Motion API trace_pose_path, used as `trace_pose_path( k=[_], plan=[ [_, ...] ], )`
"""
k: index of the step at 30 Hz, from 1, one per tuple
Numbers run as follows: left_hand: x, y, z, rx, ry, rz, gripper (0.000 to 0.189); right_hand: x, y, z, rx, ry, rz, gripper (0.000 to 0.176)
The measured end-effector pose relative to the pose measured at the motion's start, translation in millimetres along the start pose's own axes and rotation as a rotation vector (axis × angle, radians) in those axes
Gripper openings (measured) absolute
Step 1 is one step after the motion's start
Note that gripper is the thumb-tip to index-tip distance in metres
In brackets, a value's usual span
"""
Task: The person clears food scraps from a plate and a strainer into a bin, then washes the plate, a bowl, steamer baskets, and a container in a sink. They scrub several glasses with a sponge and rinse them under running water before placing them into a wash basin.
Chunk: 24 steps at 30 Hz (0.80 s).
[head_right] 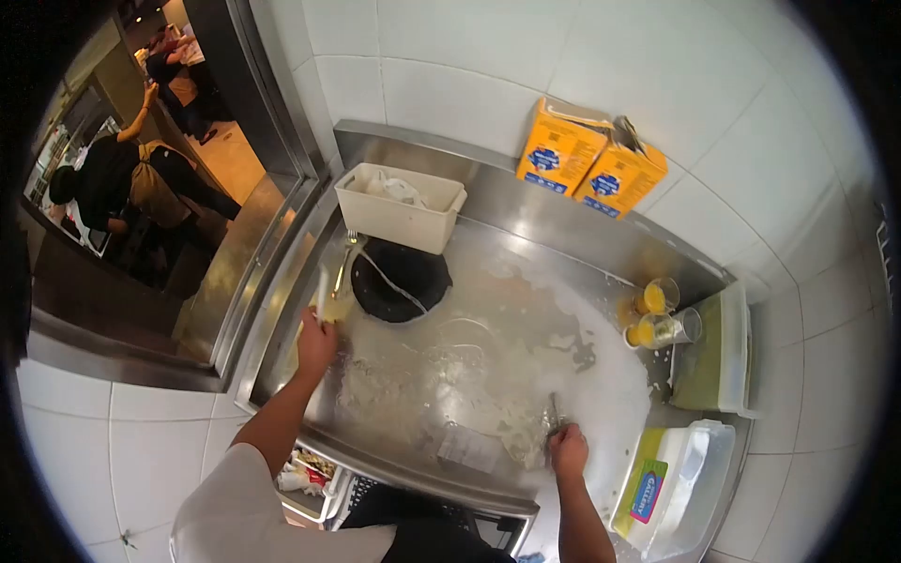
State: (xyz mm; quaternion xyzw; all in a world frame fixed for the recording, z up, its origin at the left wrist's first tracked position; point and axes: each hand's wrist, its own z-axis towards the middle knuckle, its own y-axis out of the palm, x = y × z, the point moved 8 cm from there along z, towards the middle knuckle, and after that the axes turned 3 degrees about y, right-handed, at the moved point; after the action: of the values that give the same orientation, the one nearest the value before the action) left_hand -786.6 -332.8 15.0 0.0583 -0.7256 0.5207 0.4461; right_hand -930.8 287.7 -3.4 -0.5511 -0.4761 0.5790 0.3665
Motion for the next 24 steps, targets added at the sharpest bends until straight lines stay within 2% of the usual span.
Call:
trace_pose_path(
  k=[1, 2, 4, 5, 6, 8, 9, 10, 11, 12, 13, 14, 15, 16, 17, 19, 21, 23, 24],
  plan=[
    [-8.9, -1.7, 34.4, 0.149, 0.049, 0.048, 0.040, 3.6, 0.8, 8.2, -0.012, 0.104, 0.005, 0.019],
    [-8.9, 9.0, 62.8, 0.152, 0.059, 0.045, 0.040, 5.6, 6.5, 17.0, 0.031, 0.131, 0.065, 0.027],
    [7.5, 26.0, 108.3, 0.236, 0.171, 0.307, 0.042, -5.7, 23.6, 35.6, 0.036, 0.149, 0.162, 0.030],
    [8.3, 34.6, 124.0, 0.233, 0.180, 0.296, 0.042, -6.2, 27.4, 39.7, 0.028, 0.166, 0.250, 0.033],
    [2.7, 46.5, 139.7, 0.151, 0.178, 0.328, 0.042, -14.9, 28.6, 43.4, 0.025, 0.191, 0.254, 0.037],
    [12.8, 52.9, 144.9, 0.003, 0.130, 0.431, 0.036, -56.2, 10.9, 43.5, -0.002, 0.210, 0.395, 0.034],
    [6.0, 54.5, 142.1, -0.006, 0.173, 0.457, 0.033, -57.0, 20.0, 45.7, 0.032, 0.188, 0.469, 0.029],
    [-6.2, 53.6, 134.6, -0.067, 0.088, 0.397, 0.030, -55.3, 37.2, 46.5, -0.026, 0.228, 0.491, 0.024],
    [7.8, 38.7, 109.5, -0.191, 0.016, 0.301, 0.031, -79.5, 16.4, 33.7, -0.073, 0.251, 0.713, 0.020],
    [-33.9, 46.3, 105.5, -0.209, 0.086, 0.031, 0.032, -89.3, 16.8, 24.7, -0.143, 0.318, 0.813, 0.023],
    [-31.2, 29.2, 83.1, -0.092, 0.183, 0.154, 0.038, -86.9, 50.0, 10.1, -0.259, 0.403, 1.074, 0.027],
    [-30.0, 23.5, 64.0, 0.020, 0.356, 0.240, 0.037, -108.4, 33.6, -0.2, -0.366, 0.400, 1.044, 0.029],
    [-0.4, 23.4, 18.7, -0.293, 0.253, 0.067, 0.036, -124.2, 37.5, -13.1, -0.440, 0.390, 1.124, 0.030],
    [0.0, 36.1, -5.4, -0.290, 0.353, 0.190, 0.032, -140.5, 44.7, -23.0, -0.433, 0.346, 1.237, 0.029],
    [0.3, 65.7, -39.6, -0.586, 0.347, 0.253, 0.061, -158.4, 47.0, -29.9, -0.448, 0.275, 1.333, 0.029],
    [113.8, 78.5, -168.4, -0.580, 0.489, 0.267, 0.027, -180.1, 33.6, -62.1, -0.657, 0.493, 1.578, 0.032],
    [170.4, 86.8, -247.6, -0.704, 0.487, 0.089, 0.027, -183.0, 35.6, -75.4, -0.570, 0.517, 1.665, 0.033],
    [207.1, 84.8, -288.8, -0.797, 0.284, -0.156, 0.031, -172.3, 31.2, -90.9, -0.487, 0.545, 1.758, 0.035],
    [219.5, 84.4, -302.8, -0.782, 0.409, -0.087, 0.032, -159.0, 12.8, -92.7, -0.399, 0.558, 1.870, 0.034]
  ],
)
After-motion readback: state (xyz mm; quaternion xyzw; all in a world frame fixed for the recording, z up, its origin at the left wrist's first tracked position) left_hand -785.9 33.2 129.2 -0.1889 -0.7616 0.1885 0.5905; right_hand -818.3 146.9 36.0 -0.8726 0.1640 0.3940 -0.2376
